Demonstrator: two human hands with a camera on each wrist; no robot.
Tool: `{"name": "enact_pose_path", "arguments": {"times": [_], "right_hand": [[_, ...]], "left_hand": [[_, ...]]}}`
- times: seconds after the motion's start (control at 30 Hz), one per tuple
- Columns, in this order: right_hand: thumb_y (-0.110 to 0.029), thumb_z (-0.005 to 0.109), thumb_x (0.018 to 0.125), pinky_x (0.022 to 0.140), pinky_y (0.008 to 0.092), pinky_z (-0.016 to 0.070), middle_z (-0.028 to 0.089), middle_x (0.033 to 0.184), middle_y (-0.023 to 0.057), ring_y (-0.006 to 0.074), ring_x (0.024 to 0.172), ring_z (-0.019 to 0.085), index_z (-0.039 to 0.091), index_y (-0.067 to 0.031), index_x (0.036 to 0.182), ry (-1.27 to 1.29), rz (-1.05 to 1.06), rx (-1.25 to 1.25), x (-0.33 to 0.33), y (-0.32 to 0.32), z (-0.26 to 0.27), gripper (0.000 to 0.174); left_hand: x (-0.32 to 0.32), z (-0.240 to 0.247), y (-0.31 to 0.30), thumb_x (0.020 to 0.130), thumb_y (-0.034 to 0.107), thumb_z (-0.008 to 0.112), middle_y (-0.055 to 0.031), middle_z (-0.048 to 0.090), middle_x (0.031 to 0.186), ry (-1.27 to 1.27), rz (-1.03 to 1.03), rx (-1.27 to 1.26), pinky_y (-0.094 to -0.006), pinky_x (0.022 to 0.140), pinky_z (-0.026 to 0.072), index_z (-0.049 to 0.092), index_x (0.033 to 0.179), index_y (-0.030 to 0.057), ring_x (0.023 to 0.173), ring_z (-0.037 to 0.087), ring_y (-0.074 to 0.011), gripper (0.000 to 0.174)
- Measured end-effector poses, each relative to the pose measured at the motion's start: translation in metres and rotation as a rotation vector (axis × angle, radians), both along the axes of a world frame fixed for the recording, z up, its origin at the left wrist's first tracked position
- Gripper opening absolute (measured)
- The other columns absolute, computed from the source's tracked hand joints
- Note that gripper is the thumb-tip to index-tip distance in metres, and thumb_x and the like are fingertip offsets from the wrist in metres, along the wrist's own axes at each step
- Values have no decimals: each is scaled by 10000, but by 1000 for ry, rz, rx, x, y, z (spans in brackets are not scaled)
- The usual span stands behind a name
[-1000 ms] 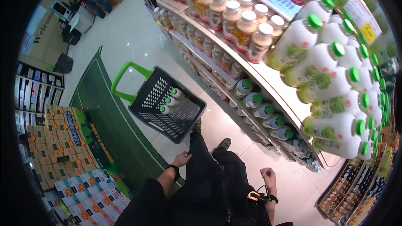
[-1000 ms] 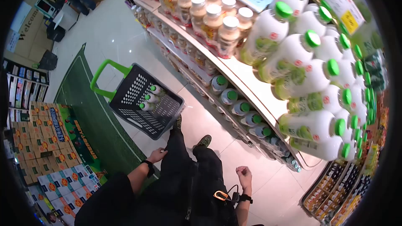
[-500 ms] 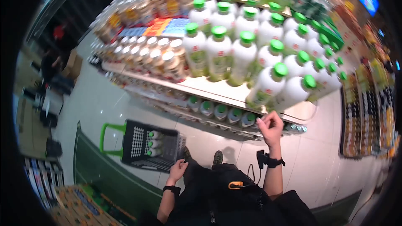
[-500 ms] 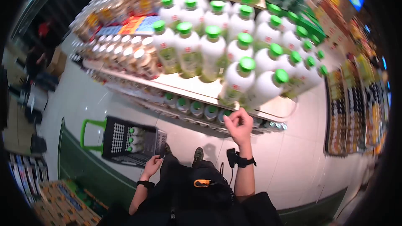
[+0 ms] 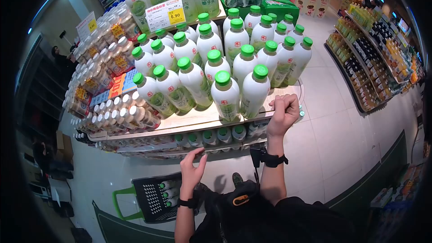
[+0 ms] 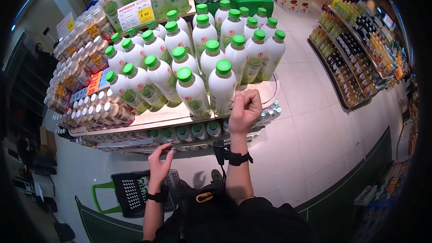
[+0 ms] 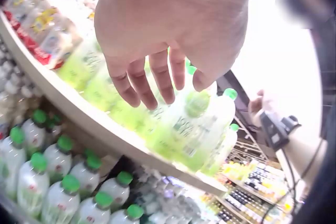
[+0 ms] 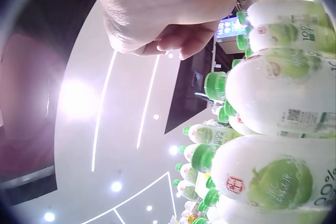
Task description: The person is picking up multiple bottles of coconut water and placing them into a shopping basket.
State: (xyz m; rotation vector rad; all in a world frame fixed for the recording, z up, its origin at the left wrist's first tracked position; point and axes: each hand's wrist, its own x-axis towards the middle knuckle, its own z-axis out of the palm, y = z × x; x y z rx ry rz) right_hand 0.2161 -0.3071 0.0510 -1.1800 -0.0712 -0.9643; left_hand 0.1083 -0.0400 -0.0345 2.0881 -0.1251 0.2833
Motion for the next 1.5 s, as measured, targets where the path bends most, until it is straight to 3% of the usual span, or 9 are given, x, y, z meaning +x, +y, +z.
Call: {"name": "enact_pose_path", "arguments": {"times": [0.23, 0.43, 0.63, 0.73, 0.93, 1.03, 1.27, 1.37, 1.5], "right_hand": [[-2, 622, 920, 631, 230, 461, 462, 729, -30, 53, 658, 491, 411, -93, 775, 193, 119, 194, 1, 35, -25, 271], [-45, 671, 905, 581, 194, 412, 469, 713, -55, 22, 636, 487, 437, -81, 784, 204, 385, 244, -9, 46, -23, 266], [-86, 729, 851, 601, 237, 480, 499, 643, -14, 78, 581, 536, 525, -56, 820, 331, 307, -195, -12, 41, -26, 209], [-143, 804, 759, 780, 323, 516, 566, 857, 60, 183, 836, 620, 587, -38, 967, 282, 273, -395, -12, 41, -31, 319], [-217, 890, 619, 1037, 406, 445, 545, 1219, 146, 339, 1195, 535, 463, -114, 1391, 186, 347, -629, -12, 47, -35, 888], [-229, 906, 586, 1037, 420, 452, 540, 1305, 163, 358, 1226, 537, 445, -107, 1390, 172, 490, -645, -6, 59, -54, 935], [-208, 922, 449, 948, 402, 507, 640, 1189, 144, 310, 1053, 644, 442, -93, 1379, 281, 832, -513, -11, 90, -63, 1052], [-206, 930, 471, 950, 357, 493, 634, 1185, 98, 212, 1059, 621, 436, -83, 1397, 274, 983, -354, -15, 103, -62, 1057], [-219, 936, 525, 1006, 357, 473, 614, 1245, 78, 194, 1140, 593, 450, -45, 1388, 275, 1193, 47, -24, 109, -52, 1005]], "left_hand": [[106, 126, -73, 809, 94, 761, -187, 618, 1250, -426, -117, 87, -383, 929, 486, 520, 1321, 10, 1110, 615, -310, 572], [163, 102, -116, 822, 136, 777, -264, 530, 1332, -429, -133, -6, -418, 985, 463, 348, 1431, -28, 1214, 567, -338, 763], [171, 84, -106, 839, 168, 791, -101, 649, 1059, -270, -78, -284, -317, 921, 469, 464, 1334, -4, 986, 619, -185, 617], [159, 74, -96, 865, 106, 754, -80, 651, 1150, -179, -115, -315, -318, 952, 462, 630, 1154, -2, 1064, 604, -172, 333], [122, 57, -68, 818, 73, 781, -131, 616, 1278, -222, -59, -472, -368, 1042, 425, 628, 1166, 15, 1174, 579, -225, 385], [95, 61, -56, 756, 56, 818, -150, 619, 1252, -273, -120, -350, -407, 1054, 426, 630, 1115, 17, 1175, 584, -257, 406], [63, 105, -35, 794, 78, 787, -119, 645, 1136, -11, -77, -279, -367, 1003, 449, 635, 1112, 2, 1093, 603, -238, 360], [46, 102, -24, 918, 143, 646, -193, 505, 1380, -112, -99, -530, -389, 1120, 342, 396, 1431, -7, 1310, 474, -270, 589], [8, 69, 9, 1023, 486, 456, -210, 420, 1475, -48, -118, -484, -420, 1160, 280, 305, 1493, 13, 1377, 408, -292, 684]]}}
